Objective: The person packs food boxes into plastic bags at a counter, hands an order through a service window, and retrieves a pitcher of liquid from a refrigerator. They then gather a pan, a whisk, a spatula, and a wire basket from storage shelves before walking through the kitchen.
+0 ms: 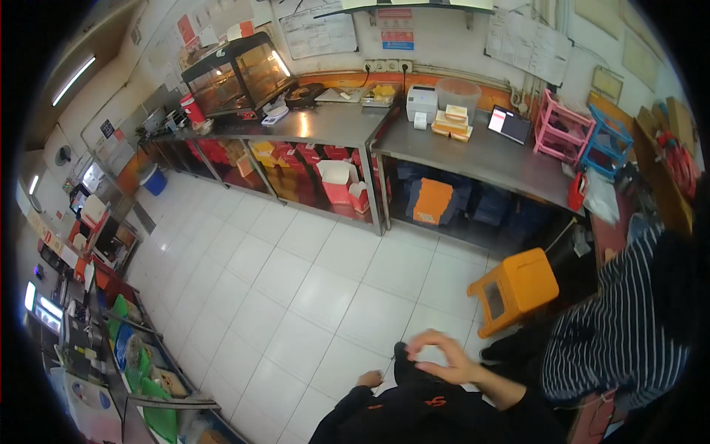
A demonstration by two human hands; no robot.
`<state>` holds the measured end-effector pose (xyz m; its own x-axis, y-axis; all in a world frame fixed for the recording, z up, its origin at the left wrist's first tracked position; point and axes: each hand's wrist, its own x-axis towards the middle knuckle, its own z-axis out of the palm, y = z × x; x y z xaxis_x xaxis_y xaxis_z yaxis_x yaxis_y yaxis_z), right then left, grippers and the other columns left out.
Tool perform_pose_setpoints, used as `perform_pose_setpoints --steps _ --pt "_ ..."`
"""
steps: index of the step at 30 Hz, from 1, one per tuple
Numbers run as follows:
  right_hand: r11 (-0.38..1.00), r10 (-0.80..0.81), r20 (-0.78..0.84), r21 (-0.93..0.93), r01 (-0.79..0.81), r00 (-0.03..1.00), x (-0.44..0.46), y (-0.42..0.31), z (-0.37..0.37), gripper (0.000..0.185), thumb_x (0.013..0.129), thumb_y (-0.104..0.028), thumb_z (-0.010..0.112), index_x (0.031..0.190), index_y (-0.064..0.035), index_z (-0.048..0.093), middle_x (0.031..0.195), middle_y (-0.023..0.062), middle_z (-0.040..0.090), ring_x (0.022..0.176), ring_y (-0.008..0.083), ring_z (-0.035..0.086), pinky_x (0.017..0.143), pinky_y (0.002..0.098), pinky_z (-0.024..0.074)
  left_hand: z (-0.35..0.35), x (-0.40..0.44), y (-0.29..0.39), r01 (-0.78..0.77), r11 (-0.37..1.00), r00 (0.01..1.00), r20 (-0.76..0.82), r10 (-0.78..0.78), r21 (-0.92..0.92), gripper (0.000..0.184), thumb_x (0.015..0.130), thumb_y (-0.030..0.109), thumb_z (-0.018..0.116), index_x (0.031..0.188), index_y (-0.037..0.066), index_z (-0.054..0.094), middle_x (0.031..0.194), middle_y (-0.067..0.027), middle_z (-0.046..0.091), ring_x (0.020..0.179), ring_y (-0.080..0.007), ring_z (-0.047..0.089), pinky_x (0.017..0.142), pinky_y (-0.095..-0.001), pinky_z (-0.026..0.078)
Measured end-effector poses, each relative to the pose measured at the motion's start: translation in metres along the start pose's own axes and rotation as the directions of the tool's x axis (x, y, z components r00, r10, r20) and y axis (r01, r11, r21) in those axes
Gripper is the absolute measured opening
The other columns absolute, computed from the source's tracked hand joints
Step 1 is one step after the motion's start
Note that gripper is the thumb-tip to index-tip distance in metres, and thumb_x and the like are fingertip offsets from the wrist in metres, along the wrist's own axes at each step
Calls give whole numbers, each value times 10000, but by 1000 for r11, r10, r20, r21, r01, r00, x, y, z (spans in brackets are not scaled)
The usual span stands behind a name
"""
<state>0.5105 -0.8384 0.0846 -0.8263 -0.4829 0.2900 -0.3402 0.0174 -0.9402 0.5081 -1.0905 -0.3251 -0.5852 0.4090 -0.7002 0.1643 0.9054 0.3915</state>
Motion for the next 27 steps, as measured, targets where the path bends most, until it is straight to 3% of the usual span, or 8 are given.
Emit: perform_pose_setpoints --steps 4,10,16,19,21,22,24,27 --pt "887 408 298 95 -452 863 38 166 10 362 822 -203 489 1133 -36 410 1130 91 426 1032 180 413 879 300 317 -40 6 -86 33 978 962 259 -86 204 383 688 360 544 948 81 586 986 -133 562 959 -290 510 808 -373 408" --pt "671 148 830 316 -671 539 153 214 1 413 877 -274 353 1230 -62 322 1246 98 343 1178 189 274 976 306 205 -87 5 -149 200 591 923 -52 -382 -782 210 721 192 549 902 92 587 864 -90 594 801 -249 572 681 -332 459" --pt "720 170 778 321 -615 605 255 257 -40 385 867 -222 370 1219 -68 344 1246 93 346 1177 185 276 975 303 209 -129 83 -217 -306 948 919 -288 271 -84 197 656 155 551 847 122 585 828 -88 590 712 -226 572 629 -322 462" --pt "746 208 720 321 -584 662 309 273 -57 374 862 -195 378 1214 -71 354 1246 90 347 1176 183 277 974 301 211 -192 126 -251 538 310 813 385 -437 -784 207 663 224 584 849 133 585 897 -60 569 843 -242 540 714 -338 452" --pt "761 233 682 316 -566 694 342 282 -68 367 859 -178 384 1210 -73 361 1246 89 348 1176 182 278 974 300 212 -256 139 -275 108 969 992 81 -92 -224 226 667 247 602 866 140 588 923 -59 568 870 -233 533 743 -341 444" --pt "772 240 666 311 -555 707 357 288 -71 364 857 -169 386 1208 -74 365 1246 88 349 1176 182 278 974 300 212 -291 146 -287 -74 983 993 -78 88 169 236 668 258 611 874 143 590 935 -59 567 884 -229 530 757 -342 441" --pt "786 263 630 299 -541 730 386 299 -80 359 854 -151 392 1205 -76 372 1246 86 350 1175 180 279 974 299 214 -333 192 -318 -234 943 929 -232 288 236 276 665 289 625 899 145 588 961 -73 562 906 -238 523 773 -352 432" --pt "796 288 612 274 -539 736 426 316 -93 353 849 -125 400 1199 -79 383 1246 83 351 1175 179 281 973 297 216 -413 229 -335 190 907 951 -159 -265 -375 309 664 337 617 890 129 581 971 -109 556 931 -267 511 782 -366 423"
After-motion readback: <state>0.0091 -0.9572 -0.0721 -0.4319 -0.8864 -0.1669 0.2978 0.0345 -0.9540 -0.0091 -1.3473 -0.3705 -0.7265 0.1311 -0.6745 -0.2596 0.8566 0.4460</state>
